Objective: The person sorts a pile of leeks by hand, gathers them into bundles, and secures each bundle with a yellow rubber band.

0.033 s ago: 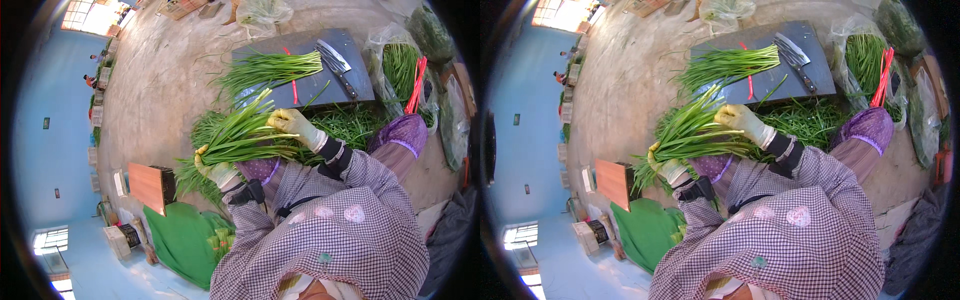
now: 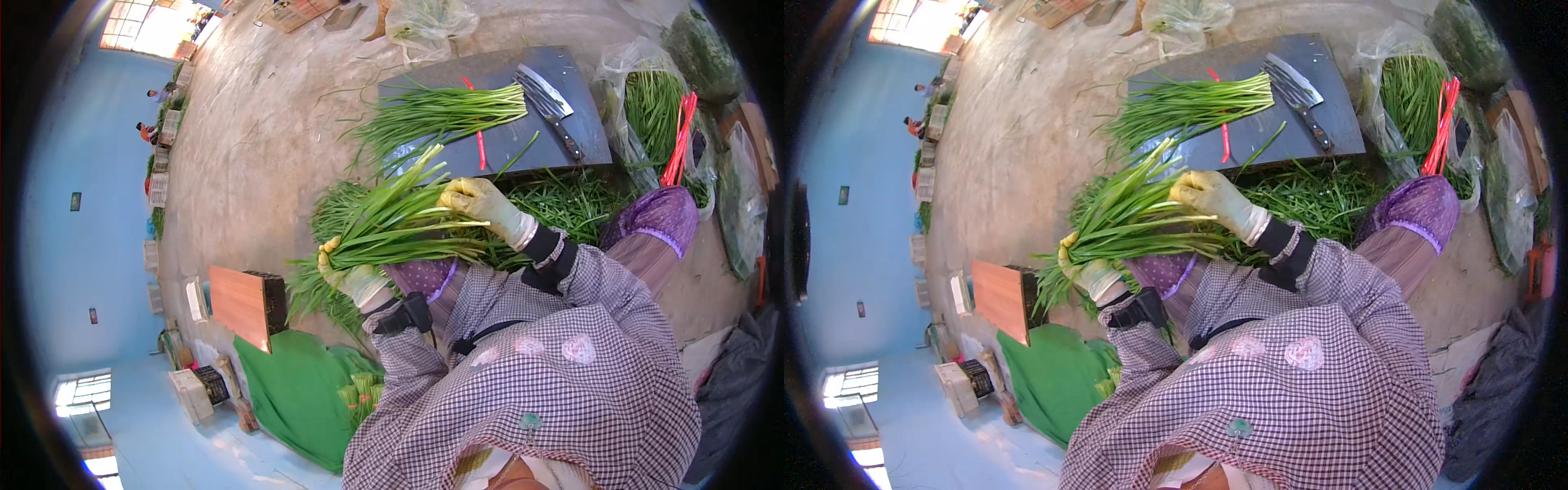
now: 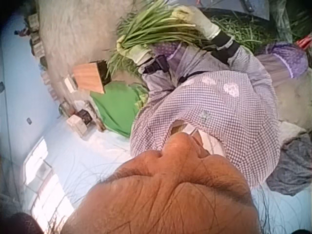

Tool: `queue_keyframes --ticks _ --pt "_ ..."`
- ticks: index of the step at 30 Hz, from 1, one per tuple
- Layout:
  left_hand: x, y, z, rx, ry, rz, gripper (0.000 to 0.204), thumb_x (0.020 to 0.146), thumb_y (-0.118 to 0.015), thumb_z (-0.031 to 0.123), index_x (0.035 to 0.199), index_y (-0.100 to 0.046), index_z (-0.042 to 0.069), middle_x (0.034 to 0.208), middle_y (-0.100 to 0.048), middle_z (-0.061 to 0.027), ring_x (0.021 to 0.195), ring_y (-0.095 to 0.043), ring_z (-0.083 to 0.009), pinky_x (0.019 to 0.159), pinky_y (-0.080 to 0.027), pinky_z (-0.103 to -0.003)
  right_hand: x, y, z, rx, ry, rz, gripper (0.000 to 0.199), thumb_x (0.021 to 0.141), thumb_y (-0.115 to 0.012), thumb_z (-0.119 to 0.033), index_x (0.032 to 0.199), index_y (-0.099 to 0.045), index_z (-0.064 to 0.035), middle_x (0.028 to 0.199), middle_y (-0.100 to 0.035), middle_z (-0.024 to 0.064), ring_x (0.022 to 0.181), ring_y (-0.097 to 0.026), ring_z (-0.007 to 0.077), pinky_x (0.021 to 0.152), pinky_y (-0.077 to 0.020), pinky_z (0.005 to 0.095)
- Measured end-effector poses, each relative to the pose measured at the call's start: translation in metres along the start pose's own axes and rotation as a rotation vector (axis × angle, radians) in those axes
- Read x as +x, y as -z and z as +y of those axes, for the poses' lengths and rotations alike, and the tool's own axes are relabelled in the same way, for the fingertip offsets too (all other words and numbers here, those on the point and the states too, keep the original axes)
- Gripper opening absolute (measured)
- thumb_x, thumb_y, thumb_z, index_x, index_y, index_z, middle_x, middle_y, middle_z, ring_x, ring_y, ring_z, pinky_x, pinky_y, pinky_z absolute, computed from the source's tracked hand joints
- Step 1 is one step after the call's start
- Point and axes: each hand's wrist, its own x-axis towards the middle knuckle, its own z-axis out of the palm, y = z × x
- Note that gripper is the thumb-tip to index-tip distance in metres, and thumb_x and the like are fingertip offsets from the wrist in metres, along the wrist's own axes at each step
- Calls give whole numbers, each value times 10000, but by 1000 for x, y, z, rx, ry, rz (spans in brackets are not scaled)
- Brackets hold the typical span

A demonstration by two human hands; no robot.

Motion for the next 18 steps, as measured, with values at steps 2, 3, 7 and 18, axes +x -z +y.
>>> queue_keyframes --ticks 2,3,7,18 --pt "5 7 2 -16 33 -13 116 919 -667 166 967 -704 67 918 -714 -72 899 -674 -214 904 -563 -379 -12 12 -6 -178 87 42 197 979 -603 -193 978 -708 -26 939 -716 87 858 -686 233 806 -534 340" --pt "7 11 3 -26 42 -34 114 909 -676 157 955 -707 57 931 -727 -90 903 -688 -224 909 -570 -385 -19 23 -6 -268 170 58 193 984 -597 -186 974 -707 -27 944 -717 80 865 -686 229 813 -535 344" --pt "6 22 4 -22 40 -5 122 886 -707 158 937 -701 47 952 -738 -98 907 -699 -218 908 -579 -378 -62 74 -1 -437 65 78 232 1001 -554 -202 926 -714 -52 941 -709 76 920 -674 219 876 -519 351" --pt "-3 9 -3 68 38 31 142 925 -670 198 955 -688 61 947 -734 -73 916 -690 -194 899 -573 -362 -48 4 18 -830 278 134 439 989 -626 -424 1292 -668 -110 1075 -751 126 933 -720 304 820 -559 399"
